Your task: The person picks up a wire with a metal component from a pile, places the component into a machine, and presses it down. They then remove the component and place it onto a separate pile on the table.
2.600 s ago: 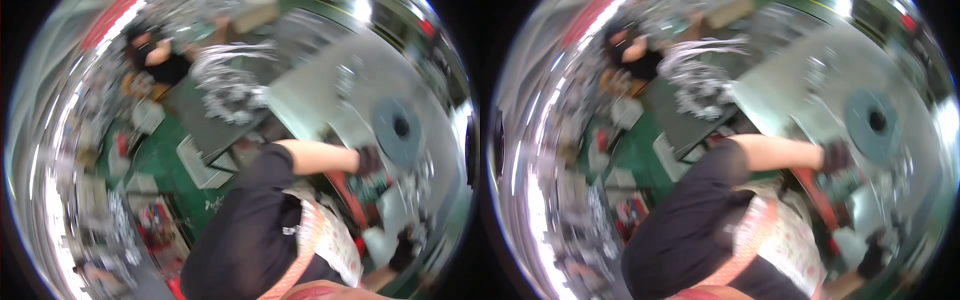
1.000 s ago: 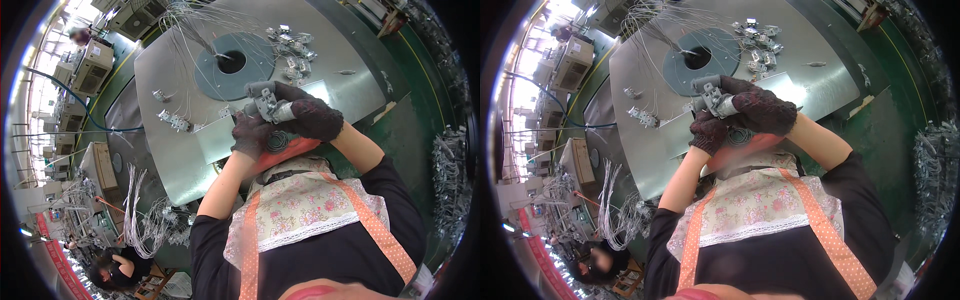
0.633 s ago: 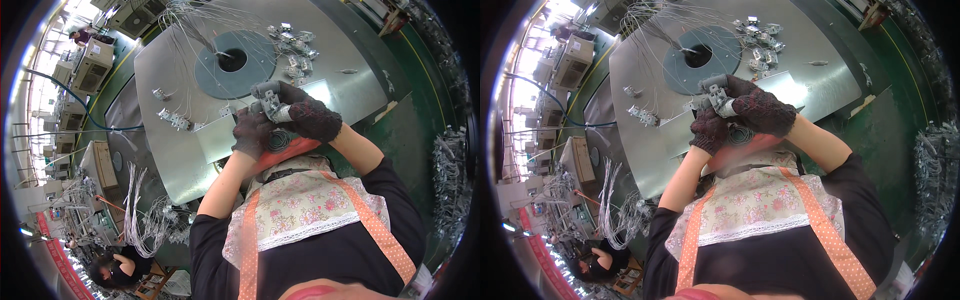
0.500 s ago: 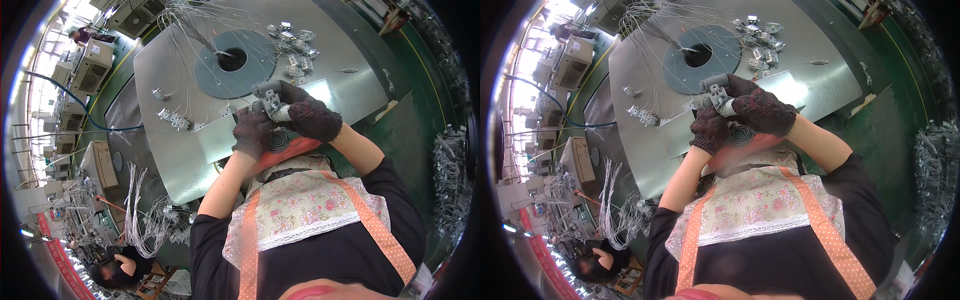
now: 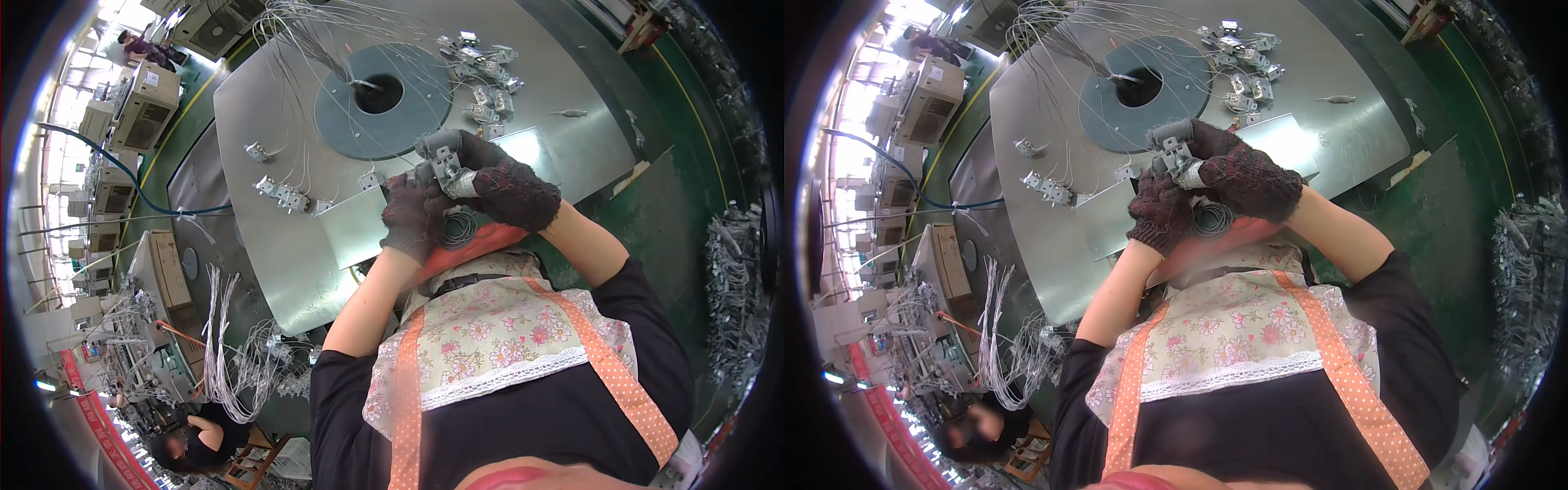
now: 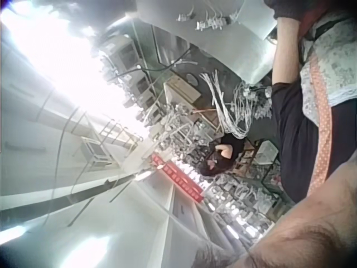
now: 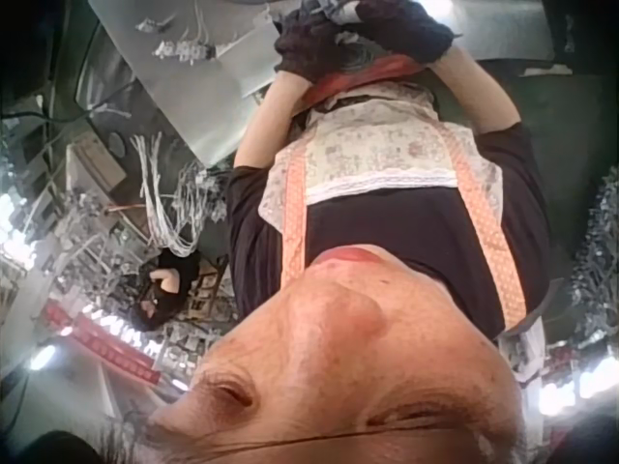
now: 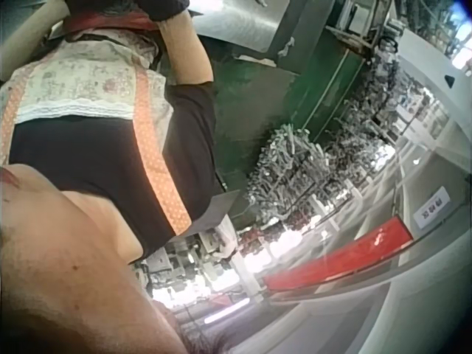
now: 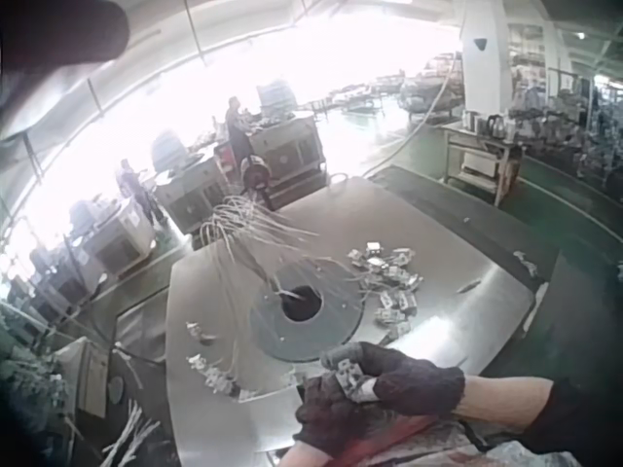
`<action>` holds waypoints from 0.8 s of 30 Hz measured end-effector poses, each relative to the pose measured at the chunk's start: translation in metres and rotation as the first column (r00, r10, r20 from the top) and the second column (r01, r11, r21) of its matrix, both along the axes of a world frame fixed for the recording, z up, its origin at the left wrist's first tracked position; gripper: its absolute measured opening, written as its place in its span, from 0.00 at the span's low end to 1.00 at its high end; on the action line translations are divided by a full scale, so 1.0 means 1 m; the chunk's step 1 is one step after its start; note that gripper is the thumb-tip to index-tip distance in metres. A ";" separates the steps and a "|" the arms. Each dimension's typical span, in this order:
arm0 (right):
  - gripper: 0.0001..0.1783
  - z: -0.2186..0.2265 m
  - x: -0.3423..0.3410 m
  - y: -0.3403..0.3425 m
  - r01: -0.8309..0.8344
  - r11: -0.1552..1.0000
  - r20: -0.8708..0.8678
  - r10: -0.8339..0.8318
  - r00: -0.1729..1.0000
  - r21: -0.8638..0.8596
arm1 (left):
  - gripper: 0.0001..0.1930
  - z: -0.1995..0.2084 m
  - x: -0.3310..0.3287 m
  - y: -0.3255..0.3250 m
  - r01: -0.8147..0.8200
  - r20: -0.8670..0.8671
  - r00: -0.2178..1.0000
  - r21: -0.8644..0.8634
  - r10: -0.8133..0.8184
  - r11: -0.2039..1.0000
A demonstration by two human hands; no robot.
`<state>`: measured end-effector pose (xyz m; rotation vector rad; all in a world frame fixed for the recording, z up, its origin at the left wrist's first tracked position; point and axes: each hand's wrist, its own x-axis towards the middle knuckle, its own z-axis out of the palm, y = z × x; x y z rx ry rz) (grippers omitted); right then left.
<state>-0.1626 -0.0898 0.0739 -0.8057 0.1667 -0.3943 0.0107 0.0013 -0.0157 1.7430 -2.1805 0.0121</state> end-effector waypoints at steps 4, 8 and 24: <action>0.34 0.001 0.002 0.000 0.025 0.999 -0.042 -0.026 0.999 -0.024 | 0.17 -0.002 0.000 0.000 -0.007 -0.030 1.000 0.002 0.008 1.000; 0.35 0.000 -0.001 -0.001 0.021 1.000 -0.029 -0.021 0.999 -0.012 | 0.18 0.008 -0.002 -0.001 -0.005 -0.017 1.000 0.072 0.006 0.997; 0.38 -0.008 -0.041 -0.029 0.094 0.980 0.003 -0.095 0.996 -0.175 | 0.21 0.033 0.034 -0.042 -0.150 -0.365 0.867 0.459 0.339 0.876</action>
